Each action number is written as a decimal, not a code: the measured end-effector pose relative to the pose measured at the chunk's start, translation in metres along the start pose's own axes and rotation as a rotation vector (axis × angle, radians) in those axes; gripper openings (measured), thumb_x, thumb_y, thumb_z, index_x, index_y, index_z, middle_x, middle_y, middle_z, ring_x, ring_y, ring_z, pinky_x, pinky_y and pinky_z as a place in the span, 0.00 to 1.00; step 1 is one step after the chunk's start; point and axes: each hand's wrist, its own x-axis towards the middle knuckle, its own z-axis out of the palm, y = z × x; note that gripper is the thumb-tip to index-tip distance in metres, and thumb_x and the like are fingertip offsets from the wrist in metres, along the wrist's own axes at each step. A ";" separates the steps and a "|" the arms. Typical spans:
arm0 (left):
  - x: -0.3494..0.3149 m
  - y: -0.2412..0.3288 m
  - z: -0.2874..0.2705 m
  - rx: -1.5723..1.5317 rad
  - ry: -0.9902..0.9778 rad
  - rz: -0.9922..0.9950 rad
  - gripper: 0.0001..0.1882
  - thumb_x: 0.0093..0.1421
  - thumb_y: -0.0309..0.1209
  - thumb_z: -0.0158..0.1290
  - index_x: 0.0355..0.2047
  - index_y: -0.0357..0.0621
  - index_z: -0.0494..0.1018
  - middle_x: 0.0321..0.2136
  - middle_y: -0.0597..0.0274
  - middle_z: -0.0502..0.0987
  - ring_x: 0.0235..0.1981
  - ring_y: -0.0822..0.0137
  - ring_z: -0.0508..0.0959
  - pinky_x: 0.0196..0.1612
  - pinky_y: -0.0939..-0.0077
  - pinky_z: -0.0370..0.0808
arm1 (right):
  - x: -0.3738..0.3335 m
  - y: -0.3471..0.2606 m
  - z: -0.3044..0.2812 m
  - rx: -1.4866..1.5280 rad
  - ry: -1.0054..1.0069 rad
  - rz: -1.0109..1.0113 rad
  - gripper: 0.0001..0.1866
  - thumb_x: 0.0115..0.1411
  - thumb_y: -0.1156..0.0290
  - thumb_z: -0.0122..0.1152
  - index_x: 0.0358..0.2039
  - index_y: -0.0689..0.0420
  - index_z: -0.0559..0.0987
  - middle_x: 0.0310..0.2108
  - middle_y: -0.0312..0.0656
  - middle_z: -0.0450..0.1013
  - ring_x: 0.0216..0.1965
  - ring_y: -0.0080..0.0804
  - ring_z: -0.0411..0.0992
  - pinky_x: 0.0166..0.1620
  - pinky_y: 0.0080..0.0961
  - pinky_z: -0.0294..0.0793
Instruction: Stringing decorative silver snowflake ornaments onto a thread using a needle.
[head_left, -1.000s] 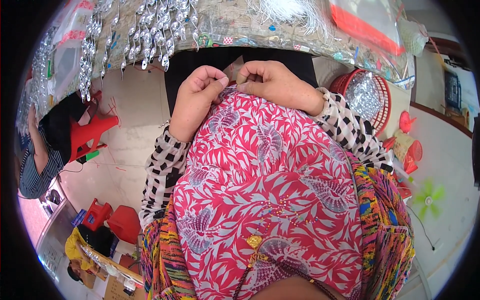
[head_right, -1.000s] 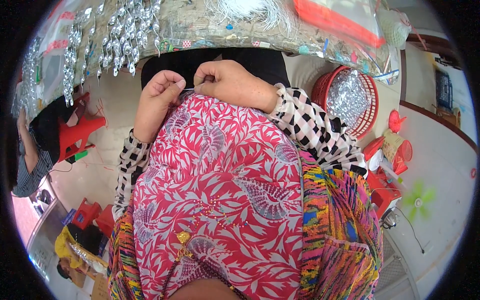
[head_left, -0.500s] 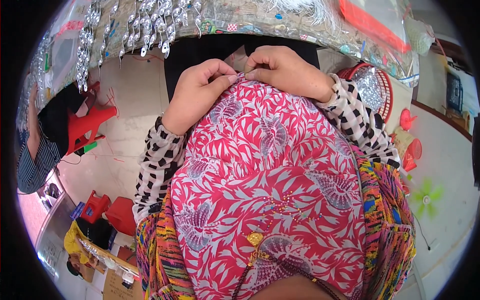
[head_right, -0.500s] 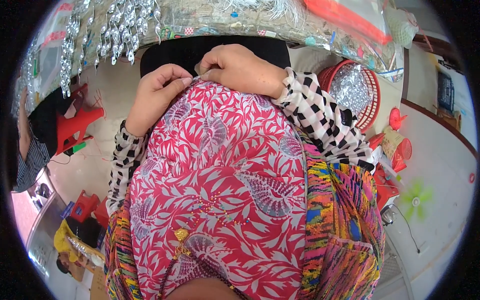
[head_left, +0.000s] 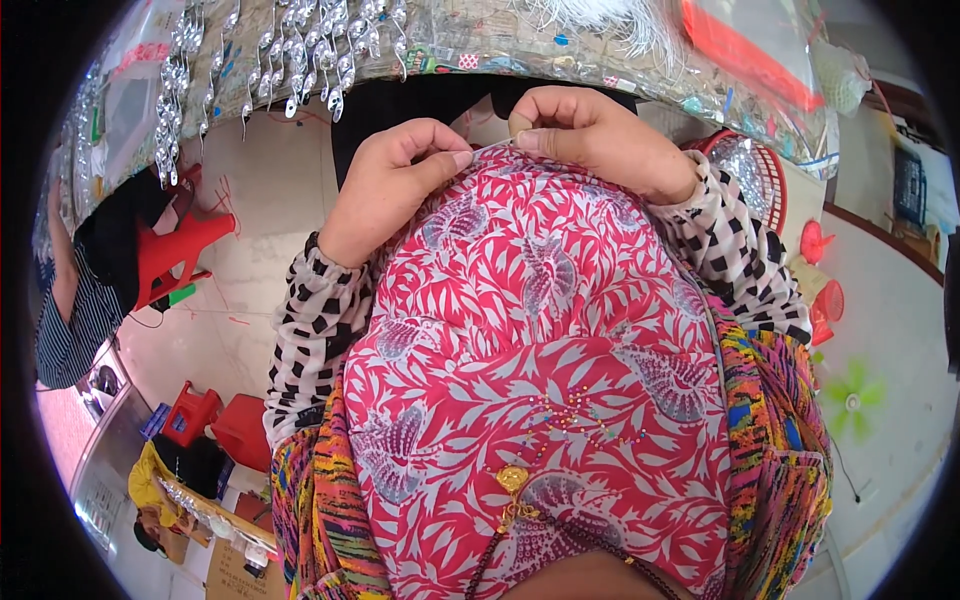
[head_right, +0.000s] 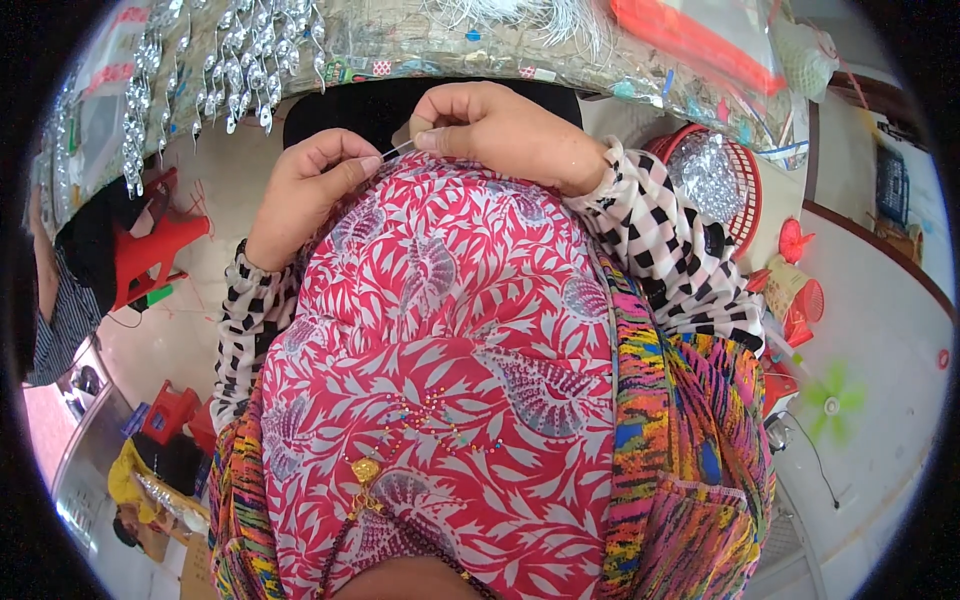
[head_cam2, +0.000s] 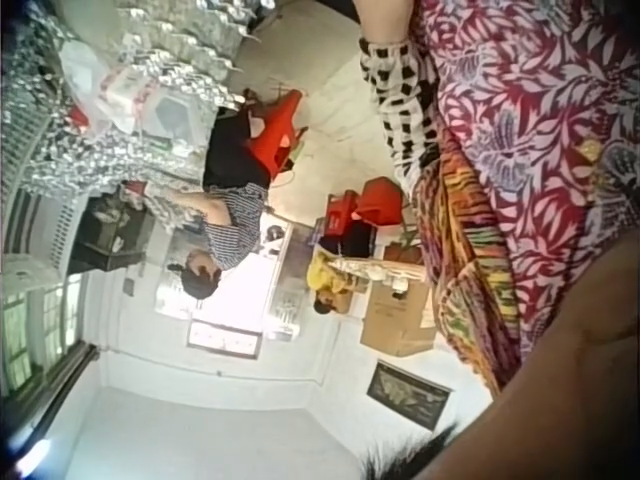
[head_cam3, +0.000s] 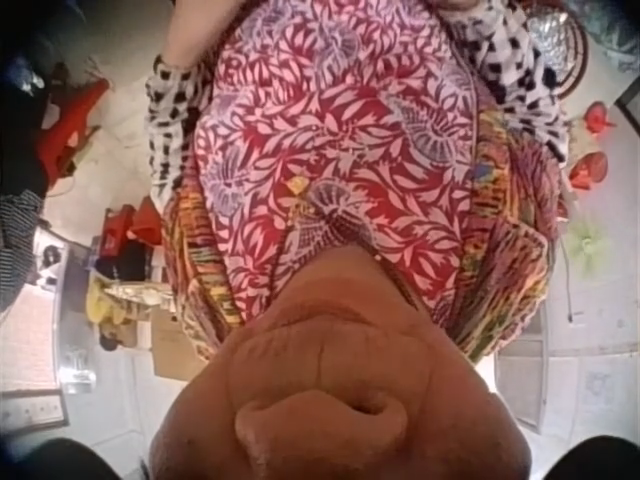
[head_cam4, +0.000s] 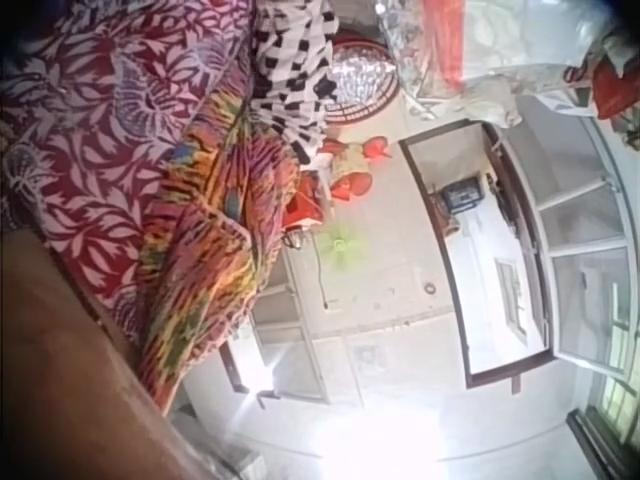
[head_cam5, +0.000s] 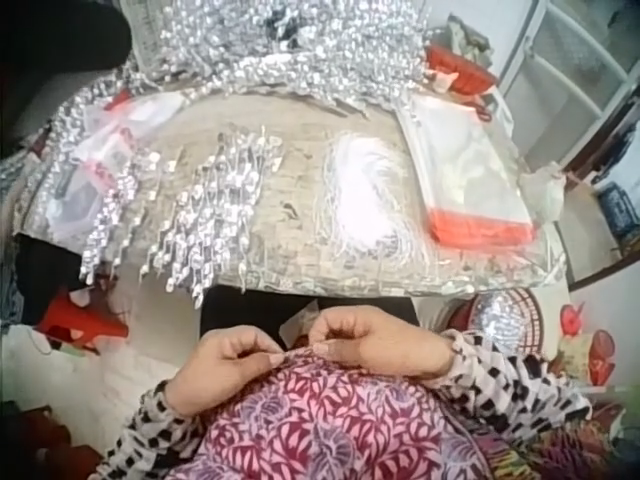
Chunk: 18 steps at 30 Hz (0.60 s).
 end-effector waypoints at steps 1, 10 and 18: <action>0.000 0.002 0.000 -0.061 -0.012 -0.021 0.06 0.58 0.27 0.53 0.32 0.36 0.75 0.25 0.71 0.75 0.26 0.83 0.70 0.30 0.87 0.66 | 0.000 0.001 0.001 -0.001 0.001 -0.003 0.05 0.59 0.73 0.56 0.33 0.59 0.72 0.26 0.29 0.67 0.28 0.15 0.62 0.34 0.12 0.62; -0.003 0.022 -0.008 -0.155 0.128 -0.056 0.04 0.57 0.26 0.53 0.32 0.39 0.75 0.24 0.74 0.74 0.19 0.86 0.64 0.22 0.91 0.59 | -0.004 -0.013 -0.020 0.722 0.108 -0.274 0.05 0.59 0.73 0.55 0.35 0.60 0.71 0.26 0.33 0.64 0.28 0.18 0.60 0.31 0.14 0.60; 0.003 0.028 -0.006 -0.251 -0.007 -0.066 0.07 0.60 0.29 0.52 0.36 0.39 0.73 0.19 0.72 0.70 0.18 0.81 0.67 0.22 0.88 0.64 | 0.012 -0.015 0.004 0.641 0.139 -0.035 0.05 0.59 0.71 0.58 0.31 0.57 0.72 0.26 0.30 0.66 0.25 0.16 0.60 0.31 0.13 0.62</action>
